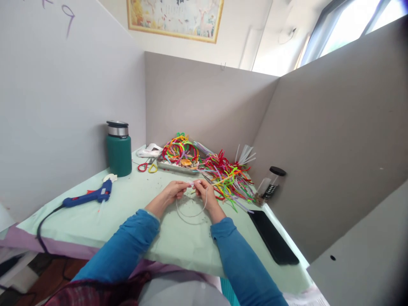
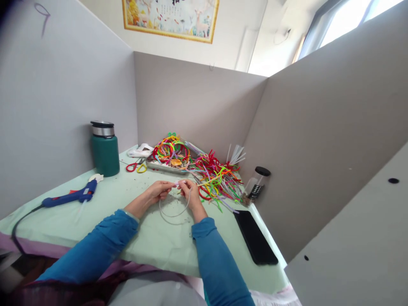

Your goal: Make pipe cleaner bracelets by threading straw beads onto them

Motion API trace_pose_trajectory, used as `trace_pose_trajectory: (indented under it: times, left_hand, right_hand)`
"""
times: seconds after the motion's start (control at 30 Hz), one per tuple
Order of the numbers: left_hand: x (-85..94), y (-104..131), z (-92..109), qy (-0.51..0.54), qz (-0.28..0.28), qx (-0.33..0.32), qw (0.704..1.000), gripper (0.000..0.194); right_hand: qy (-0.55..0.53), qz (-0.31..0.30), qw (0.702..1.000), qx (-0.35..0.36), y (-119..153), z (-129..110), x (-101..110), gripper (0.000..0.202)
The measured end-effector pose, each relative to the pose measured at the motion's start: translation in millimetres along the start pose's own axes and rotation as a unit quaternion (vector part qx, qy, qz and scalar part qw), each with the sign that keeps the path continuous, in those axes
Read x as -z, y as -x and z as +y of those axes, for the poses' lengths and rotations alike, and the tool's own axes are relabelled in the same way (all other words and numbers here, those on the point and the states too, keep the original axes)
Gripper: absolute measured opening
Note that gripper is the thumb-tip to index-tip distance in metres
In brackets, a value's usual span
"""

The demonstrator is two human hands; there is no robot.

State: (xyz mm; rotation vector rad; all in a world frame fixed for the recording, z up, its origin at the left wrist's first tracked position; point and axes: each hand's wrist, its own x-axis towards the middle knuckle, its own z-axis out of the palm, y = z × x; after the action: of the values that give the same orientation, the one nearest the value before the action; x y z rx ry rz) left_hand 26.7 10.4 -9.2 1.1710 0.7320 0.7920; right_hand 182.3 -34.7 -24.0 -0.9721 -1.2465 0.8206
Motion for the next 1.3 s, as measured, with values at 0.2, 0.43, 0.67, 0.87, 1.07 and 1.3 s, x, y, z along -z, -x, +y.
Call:
trace_pose_trajectory:
  times: [0.2,0.43,0.67,0.87,1.07,1.3]
  left_hand:
    - [2.5,-1.3,0.8,0.009,0.031,0.000,0.999,0.024]
    - [2.7,-2.9,-0.4,-0.018,0.016,0.023,0.999,0.028]
    - [-2.7,2.2,-1.6,-0.093,-0.017,0.007,0.995,0.043]
    - [-5.0,2.1,-5.9,-0.195,-0.040,-0.030,0.980,0.043]
    - [-2.9,-1.1,-10.2,-0.251,-0.059,-0.055,0.965,0.041]
    - [-7.4,1.6,-7.5,-0.260,-0.041,-0.058,0.963,0.039]
  right_hand:
    - [0.152,0.055,0.986,0.042,-12.2,16.3,16.4,0.022]
    - [0.490,0.308,0.808,0.109,-10.7,-3.9,61.9,0.025]
    - [0.569,0.247,0.767,-0.162,-6.2,-6.2,78.2,0.026]
    - [0.322,0.222,0.919,-0.052,-16.9,8.9,59.5,0.028]
    - [0.007,0.175,0.984,-0.017,-20.8,13.9,43.9,0.029]
    - [-0.023,0.288,0.956,0.048,-22.3,5.5,59.6,0.044]
